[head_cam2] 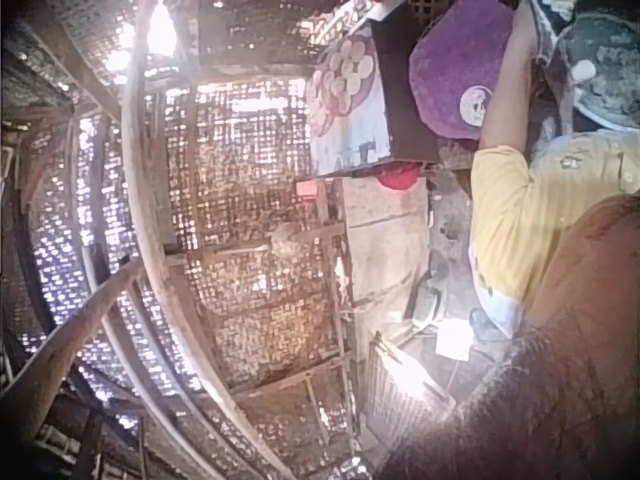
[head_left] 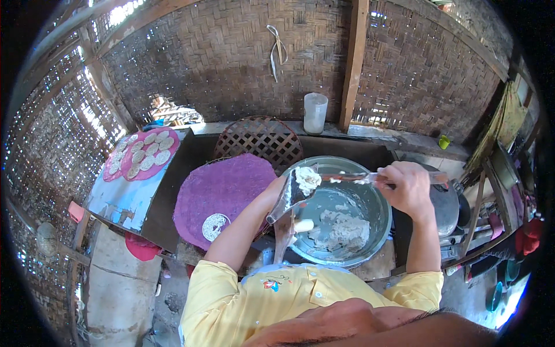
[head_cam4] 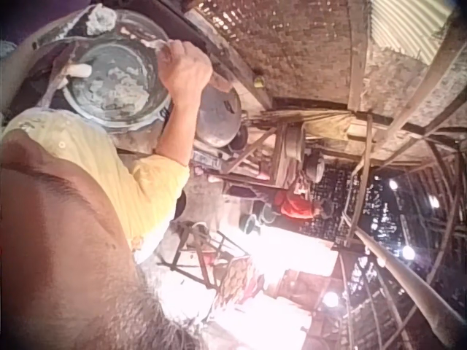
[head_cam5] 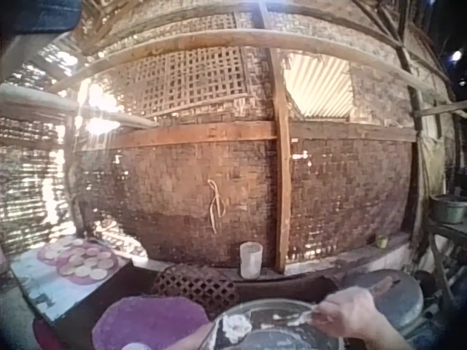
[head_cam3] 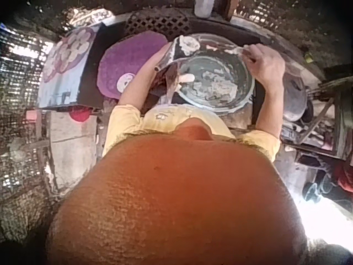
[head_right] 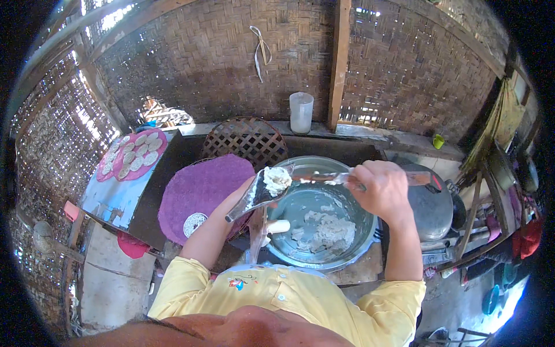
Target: The person uses a wooden tool and a spoon to place dough into a circular ring mold on a purple tray, presses the dough flat, and then removes the ring. The person repeats this process several times to create multiple dough discs.
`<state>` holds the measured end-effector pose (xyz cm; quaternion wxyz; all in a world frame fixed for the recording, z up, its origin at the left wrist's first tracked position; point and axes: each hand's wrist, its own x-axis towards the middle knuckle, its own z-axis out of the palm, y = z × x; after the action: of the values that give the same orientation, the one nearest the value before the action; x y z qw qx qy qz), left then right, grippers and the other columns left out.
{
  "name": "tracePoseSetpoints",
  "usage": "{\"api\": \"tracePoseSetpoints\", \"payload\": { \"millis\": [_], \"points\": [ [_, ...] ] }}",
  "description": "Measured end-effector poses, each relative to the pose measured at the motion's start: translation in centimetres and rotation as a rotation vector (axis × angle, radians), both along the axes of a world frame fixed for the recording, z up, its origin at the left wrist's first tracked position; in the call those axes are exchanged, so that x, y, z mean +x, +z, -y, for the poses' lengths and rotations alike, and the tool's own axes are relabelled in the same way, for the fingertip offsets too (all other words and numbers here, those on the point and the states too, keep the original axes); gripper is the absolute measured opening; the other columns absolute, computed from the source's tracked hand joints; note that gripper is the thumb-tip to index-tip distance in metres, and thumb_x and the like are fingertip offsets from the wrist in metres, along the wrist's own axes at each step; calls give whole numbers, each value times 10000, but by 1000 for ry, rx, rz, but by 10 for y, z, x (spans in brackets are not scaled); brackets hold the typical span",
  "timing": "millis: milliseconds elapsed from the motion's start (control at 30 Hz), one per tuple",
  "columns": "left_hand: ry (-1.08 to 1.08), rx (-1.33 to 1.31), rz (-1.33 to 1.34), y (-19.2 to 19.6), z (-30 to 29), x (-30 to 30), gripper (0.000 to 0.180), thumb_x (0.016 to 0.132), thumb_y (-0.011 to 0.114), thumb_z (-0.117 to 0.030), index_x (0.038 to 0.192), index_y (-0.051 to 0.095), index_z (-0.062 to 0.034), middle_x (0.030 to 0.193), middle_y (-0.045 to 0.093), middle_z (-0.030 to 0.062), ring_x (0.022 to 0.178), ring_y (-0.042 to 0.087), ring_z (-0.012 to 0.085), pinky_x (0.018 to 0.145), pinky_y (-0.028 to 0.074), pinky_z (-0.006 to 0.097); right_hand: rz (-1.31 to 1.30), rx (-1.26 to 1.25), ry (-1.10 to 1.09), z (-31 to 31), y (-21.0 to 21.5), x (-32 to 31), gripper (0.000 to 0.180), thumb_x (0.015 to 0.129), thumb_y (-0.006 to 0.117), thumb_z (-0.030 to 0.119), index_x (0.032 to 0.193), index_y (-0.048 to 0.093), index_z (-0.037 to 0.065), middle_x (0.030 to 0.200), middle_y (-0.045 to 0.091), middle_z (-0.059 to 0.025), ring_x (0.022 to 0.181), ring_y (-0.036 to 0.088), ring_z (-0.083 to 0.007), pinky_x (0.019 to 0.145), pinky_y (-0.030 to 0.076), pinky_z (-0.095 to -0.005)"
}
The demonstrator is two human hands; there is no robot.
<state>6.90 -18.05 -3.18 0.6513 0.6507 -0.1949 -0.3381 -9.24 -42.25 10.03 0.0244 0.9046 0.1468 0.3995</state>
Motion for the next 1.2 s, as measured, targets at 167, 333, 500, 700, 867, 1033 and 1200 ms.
{"api": "tracePoseSetpoints", "payload": {
  "millis": [167,333,500,700,867,1033,1200],
  "points": [
    [14,419,697,-8,1,-2,418,682,589,-352,878,618,16,884,598,234,832,578,371,704,452,405,-97,-16,103,-6,6,2,172,569,692,165,670,565,106,589,514,-26,568,540,-226,516,421,-342],
    [-79,595,841,-5,11,-11,308,682,558,-267,794,624,12,856,586,253,820,571,393,709,445,439,-161,-88,168,-28,-8,14,139,649,645,194,642,530,117,594,503,-24,590,546,-215,535,424,-339],
    [-101,495,712,-46,17,4,310,678,561,-266,793,622,15,860,585,256,824,568,398,715,447,435,-151,-195,213,-46,-34,20,136,680,610,190,639,498,127,581,469,-5,577,536,-187,528,415,-326],
    [75,182,556,-12,-5,13,394,675,593,-327,941,595,-37,912,596,220,872,567,371,738,449,410,29,141,120,-15,-11,-6,143,612,689,123,706,585,92,649,571,-38,563,565,-208,505,431,-307],
    [292,138,902,50,34,-21,389,673,646,-256,988,548,-50,901,602,163,870,579,328,754,447,355,-127,1317,347,-32,-62,8,153,737,676,86,846,598,12,719,563,23,646,490,-33,561,392,-176],
    [247,-456,219,55,34,-19,314,720,631,-196,979,554,-37,884,605,120,801,603,210,713,461,285,-186,1306,257,-21,-104,1,167,725,689,89,845,600,11,691,561,33,614,478,-18,546,378,-166],
    [398,77,841,52,43,-30,329,713,617,-158,990,542,3,850,614,144,822,604,253,733,464,337,66,1263,152,-32,-96,12,169,697,709,87,804,616,-6,674,600,-22,585,521,-51,526,417,-195]
  ]
}}
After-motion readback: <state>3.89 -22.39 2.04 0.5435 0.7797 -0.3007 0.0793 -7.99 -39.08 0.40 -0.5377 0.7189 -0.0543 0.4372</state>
